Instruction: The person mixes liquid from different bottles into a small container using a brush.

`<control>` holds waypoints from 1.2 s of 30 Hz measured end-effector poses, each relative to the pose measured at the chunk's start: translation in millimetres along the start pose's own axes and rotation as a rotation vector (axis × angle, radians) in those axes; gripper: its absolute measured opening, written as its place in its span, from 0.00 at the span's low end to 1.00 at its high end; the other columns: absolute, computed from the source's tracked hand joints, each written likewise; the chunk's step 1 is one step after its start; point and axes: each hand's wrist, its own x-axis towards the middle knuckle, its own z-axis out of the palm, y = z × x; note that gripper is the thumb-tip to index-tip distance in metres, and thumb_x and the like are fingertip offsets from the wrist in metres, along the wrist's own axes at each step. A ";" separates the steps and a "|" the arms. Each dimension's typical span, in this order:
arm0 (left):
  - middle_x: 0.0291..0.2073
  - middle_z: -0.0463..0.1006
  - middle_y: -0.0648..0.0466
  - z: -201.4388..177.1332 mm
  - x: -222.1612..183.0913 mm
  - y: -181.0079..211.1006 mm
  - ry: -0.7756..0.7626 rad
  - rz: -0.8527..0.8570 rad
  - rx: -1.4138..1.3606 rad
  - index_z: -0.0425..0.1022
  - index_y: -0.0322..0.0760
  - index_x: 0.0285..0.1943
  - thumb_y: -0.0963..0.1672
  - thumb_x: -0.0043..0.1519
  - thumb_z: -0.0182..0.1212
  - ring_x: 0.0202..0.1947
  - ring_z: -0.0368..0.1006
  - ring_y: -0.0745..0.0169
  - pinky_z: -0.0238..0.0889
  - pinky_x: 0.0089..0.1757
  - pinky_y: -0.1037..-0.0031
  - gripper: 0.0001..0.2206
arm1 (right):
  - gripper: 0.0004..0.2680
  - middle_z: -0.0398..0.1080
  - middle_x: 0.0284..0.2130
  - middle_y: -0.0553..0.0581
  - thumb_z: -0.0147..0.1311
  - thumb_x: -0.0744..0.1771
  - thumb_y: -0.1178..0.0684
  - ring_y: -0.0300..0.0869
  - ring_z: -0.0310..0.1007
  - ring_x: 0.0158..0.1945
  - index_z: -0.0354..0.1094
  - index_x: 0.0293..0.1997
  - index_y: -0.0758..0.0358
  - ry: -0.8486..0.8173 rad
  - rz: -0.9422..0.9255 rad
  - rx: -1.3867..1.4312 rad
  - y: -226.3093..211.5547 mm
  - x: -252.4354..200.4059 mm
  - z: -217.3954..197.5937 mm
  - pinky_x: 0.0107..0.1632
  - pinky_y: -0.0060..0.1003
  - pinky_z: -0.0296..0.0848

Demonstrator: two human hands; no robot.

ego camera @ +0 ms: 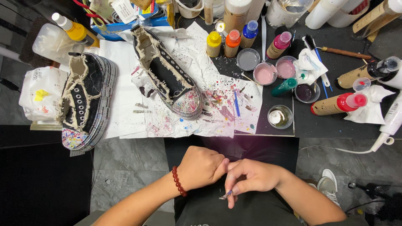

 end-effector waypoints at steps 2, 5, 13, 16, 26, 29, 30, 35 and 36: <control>0.20 0.73 0.54 0.4 3.3 3.0 0.010 0.000 -0.024 0.72 0.41 0.24 0.45 0.64 0.61 0.23 0.72 0.52 0.62 0.27 0.62 0.13 | 0.03 0.79 0.40 0.63 0.53 0.71 0.62 0.45 0.79 0.46 0.72 0.46 0.70 -0.025 -0.069 -0.124 -2.4 -4.0 -2.1 0.50 0.36 0.77; 0.21 0.71 0.54 3.0 6.6 8.7 0.131 0.119 0.015 0.71 0.39 0.27 0.44 0.61 0.62 0.23 0.70 0.53 0.62 0.28 0.63 0.10 | 0.03 0.78 0.40 0.66 0.53 0.71 0.62 0.48 0.80 0.47 0.72 0.46 0.71 -0.055 -0.134 -0.096 -1.4 -8.6 -5.7 0.51 0.38 0.77; 0.17 0.65 0.55 12.9 11.0 13.6 0.330 0.240 0.061 0.68 0.40 0.22 0.43 0.56 0.67 0.18 0.64 0.56 0.55 0.24 0.65 0.12 | 0.03 0.77 0.42 0.71 0.53 0.71 0.59 0.52 0.81 0.46 0.67 0.47 0.68 -0.017 -0.066 0.289 19.7 -13.4 5.8 0.51 0.42 0.79; 0.14 0.62 0.54 18.6 13.8 14.5 0.487 0.162 0.052 0.66 0.40 0.18 0.40 0.54 0.67 0.15 0.62 0.55 0.53 0.23 0.65 0.14 | 0.04 0.77 0.40 0.73 0.53 0.73 0.58 0.54 0.80 0.44 0.67 0.49 0.68 -0.001 -0.230 0.291 23.2 -14.0 6.0 0.52 0.42 0.76; 0.14 0.63 0.53 54.2 3.2 17.8 0.818 -0.481 -0.379 0.64 0.33 0.19 0.41 0.62 0.64 0.16 0.59 0.62 0.51 0.23 0.71 0.18 | 0.05 0.60 0.65 0.72 0.50 0.71 0.59 0.58 0.80 0.37 0.69 0.48 0.69 0.185 -0.342 0.447 25.4 -19.0 16.3 0.41 0.47 0.79; 0.16 0.60 0.57 31.9 -31.6 -2.4 0.983 -0.611 -0.451 0.62 0.31 0.22 0.42 0.67 0.58 0.20 0.53 0.73 0.48 0.26 0.74 0.19 | 0.05 0.58 0.69 0.73 0.48 0.71 0.60 0.53 0.79 0.35 0.68 0.48 0.70 0.353 -0.422 0.414 21.2 -43.6 4.7 0.37 0.41 0.76; 0.20 0.62 0.57 24.1 -42.1 -5.5 0.968 -0.538 -0.499 0.63 0.32 0.26 0.42 0.67 0.55 0.24 0.55 0.73 0.49 0.28 0.74 0.15 | 0.06 0.62 0.64 0.73 0.47 0.70 0.60 0.51 0.78 0.33 0.68 0.46 0.71 0.500 -0.392 0.375 22.1 -52.0 1.3 0.33 0.40 0.75; 0.36 0.67 0.56 1.1 -57.9 -2.0 0.933 -0.336 -0.654 0.68 0.32 0.43 0.42 0.64 0.46 0.38 0.62 0.71 0.55 0.42 0.76 0.08 | 0.06 0.70 0.40 0.66 0.47 0.70 0.63 0.43 0.68 0.28 0.68 0.50 0.74 0.971 -0.392 0.128 47.8 -63.4 -13.4 0.30 0.35 0.67; 0.36 0.69 0.55 -3.5 -55.2 0.6 0.951 -0.369 -0.606 0.70 0.31 0.43 0.42 0.66 0.48 0.38 0.63 0.71 0.57 0.42 0.77 0.07 | 0.07 0.70 0.37 0.64 0.47 0.70 0.62 0.42 0.67 0.28 0.68 0.51 0.74 1.019 -0.397 0.128 51.8 -64.6 -13.7 0.29 0.34 0.65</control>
